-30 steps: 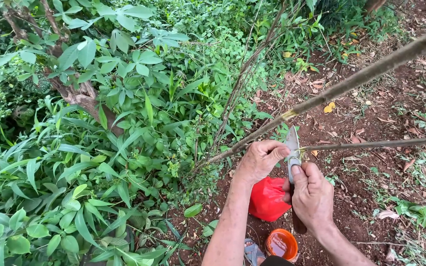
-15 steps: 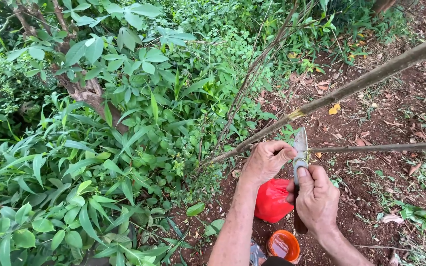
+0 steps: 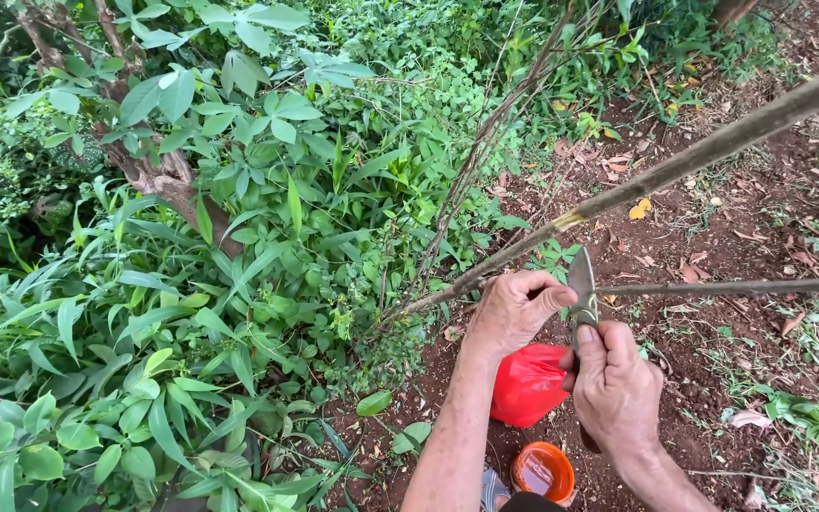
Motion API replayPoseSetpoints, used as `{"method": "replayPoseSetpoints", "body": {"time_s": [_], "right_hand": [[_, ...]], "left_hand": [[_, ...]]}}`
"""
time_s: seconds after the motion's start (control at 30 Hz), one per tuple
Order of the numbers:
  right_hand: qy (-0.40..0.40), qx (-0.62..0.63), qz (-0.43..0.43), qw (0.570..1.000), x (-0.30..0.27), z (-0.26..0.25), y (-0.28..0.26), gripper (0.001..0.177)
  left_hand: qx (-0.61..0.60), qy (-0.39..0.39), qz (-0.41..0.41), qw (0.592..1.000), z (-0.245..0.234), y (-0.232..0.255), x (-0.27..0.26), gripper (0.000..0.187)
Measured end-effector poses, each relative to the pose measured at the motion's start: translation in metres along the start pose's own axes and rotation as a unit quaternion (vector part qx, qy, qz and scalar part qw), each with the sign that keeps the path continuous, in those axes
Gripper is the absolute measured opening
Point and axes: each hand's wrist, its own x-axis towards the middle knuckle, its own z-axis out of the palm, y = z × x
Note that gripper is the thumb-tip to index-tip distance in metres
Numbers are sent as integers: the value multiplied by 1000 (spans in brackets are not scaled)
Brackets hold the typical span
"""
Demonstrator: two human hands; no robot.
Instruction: Using a knife to scrape a ring of bark from a thin tree branch in a garden setting, likely for plant propagation.
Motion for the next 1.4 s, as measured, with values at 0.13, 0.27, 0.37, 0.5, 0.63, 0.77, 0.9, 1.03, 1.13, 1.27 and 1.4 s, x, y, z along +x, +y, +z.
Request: {"method": "replayPoseSetpoints", "body": {"time_s": [0.13, 0.27, 0.37, 0.5, 0.63, 0.77, 0.9, 1.03, 1.13, 1.27, 1.4], "right_hand": [[-59, -45, 11, 997, 5, -14, 6, 20], [-169, 23, 39, 985, 1, -17, 37, 18], [-191, 61, 154, 967, 2, -24, 38, 19], [-188, 13, 187, 964, 10, -28, 45, 25], [-222, 6, 198, 955, 9, -15, 62, 24], [-227, 81, 226, 944, 6, -14, 52, 31], [-227, 91, 130, 961, 12, -9, 74, 48], [-231, 38, 80, 969, 16, -24, 50, 36], [-229, -42, -46, 971, 25, -30, 40, 61], [-221, -147, -50, 963, 33, -44, -6, 55], [-91, -196, -305, 927, 42, -38, -18, 46]], "left_hand": [[-39, -8, 29, 999, -12, -5, -3, 44], [-12, 94, 172, 980, -32, 1, -3, 34], [66, 194, 194, 959, -36, 1, -7, 40], [158, 365, 234, 887, -29, -9, 4, 43], [173, 414, 292, 845, -23, -3, 12, 33], [153, 446, 279, 836, -18, 2, 16, 19], [61, 425, 245, 870, -16, 7, 17, 26], [65, 409, 228, 881, -23, 7, 17, 26], [29, 368, 213, 905, -28, 6, 12, 28], [-4, 298, 207, 932, -34, 11, 6, 30], [2, 248, 216, 944, -39, 25, 1, 29]]}}
